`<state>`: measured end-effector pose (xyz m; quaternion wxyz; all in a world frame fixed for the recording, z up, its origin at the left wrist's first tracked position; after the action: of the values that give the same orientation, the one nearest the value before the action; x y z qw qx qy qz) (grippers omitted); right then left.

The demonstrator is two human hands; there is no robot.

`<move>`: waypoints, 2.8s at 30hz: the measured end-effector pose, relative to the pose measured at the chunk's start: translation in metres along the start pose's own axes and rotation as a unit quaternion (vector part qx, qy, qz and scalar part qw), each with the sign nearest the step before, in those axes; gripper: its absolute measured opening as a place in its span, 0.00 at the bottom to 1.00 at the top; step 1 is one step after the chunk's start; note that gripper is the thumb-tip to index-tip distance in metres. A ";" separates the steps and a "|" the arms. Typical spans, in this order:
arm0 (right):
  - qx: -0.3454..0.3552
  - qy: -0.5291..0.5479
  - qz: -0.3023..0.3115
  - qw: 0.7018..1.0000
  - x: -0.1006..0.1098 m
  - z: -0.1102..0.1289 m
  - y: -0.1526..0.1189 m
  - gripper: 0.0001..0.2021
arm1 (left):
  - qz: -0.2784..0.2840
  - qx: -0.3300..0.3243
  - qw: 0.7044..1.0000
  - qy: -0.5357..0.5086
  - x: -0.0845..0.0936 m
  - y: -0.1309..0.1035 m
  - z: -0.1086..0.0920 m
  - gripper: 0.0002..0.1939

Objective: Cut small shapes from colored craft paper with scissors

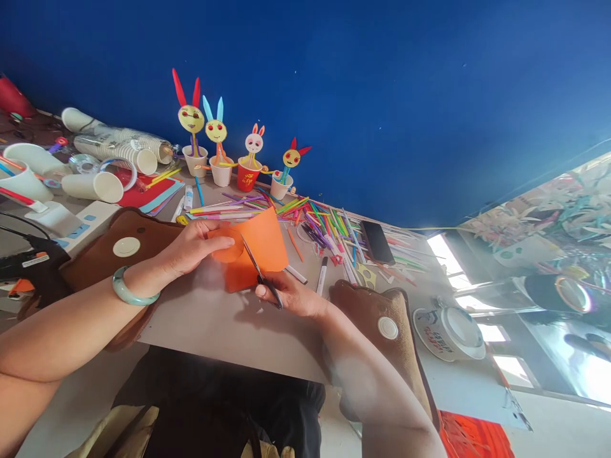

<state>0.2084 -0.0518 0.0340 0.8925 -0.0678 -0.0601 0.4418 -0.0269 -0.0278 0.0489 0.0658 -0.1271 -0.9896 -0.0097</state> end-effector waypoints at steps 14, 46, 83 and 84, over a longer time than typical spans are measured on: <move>0.002 0.020 -0.008 1.000 -0.001 -0.001 -0.001 0.29 | 0.078 0.010 0.997 0.010 -0.001 -0.002 -0.003 0.11; 0.023 0.035 -0.004 0.999 0.000 -0.004 -0.002 0.30 | 0.114 0.009 0.993 -0.016 -0.001 -0.006 -0.008 0.09; 0.006 0.042 -0.023 0.999 0.000 -0.005 -0.002 0.31 | 0.098 0.009 0.993 -0.060 0.003 -0.004 -0.002 0.09; 0.007 0.042 -0.021 0.999 0.000 -0.005 -0.002 0.30 | 0.097 0.009 0.993 -0.059 0.003 -0.004 -0.002 0.09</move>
<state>0.2109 -0.0537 0.0295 0.9040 -0.0787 -0.0204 0.4198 -0.0303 -0.0311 0.0514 0.0093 -0.2226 -0.9748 0.0132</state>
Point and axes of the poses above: each hand's wrist, its own y-axis towards the middle knuckle, its own x-axis out of the back of the hand, z = x × y, the point moved 1 cm from there along y, towards the middle knuckle, and after that the axes turned 14 degrees about y, right-handed, at the moved point
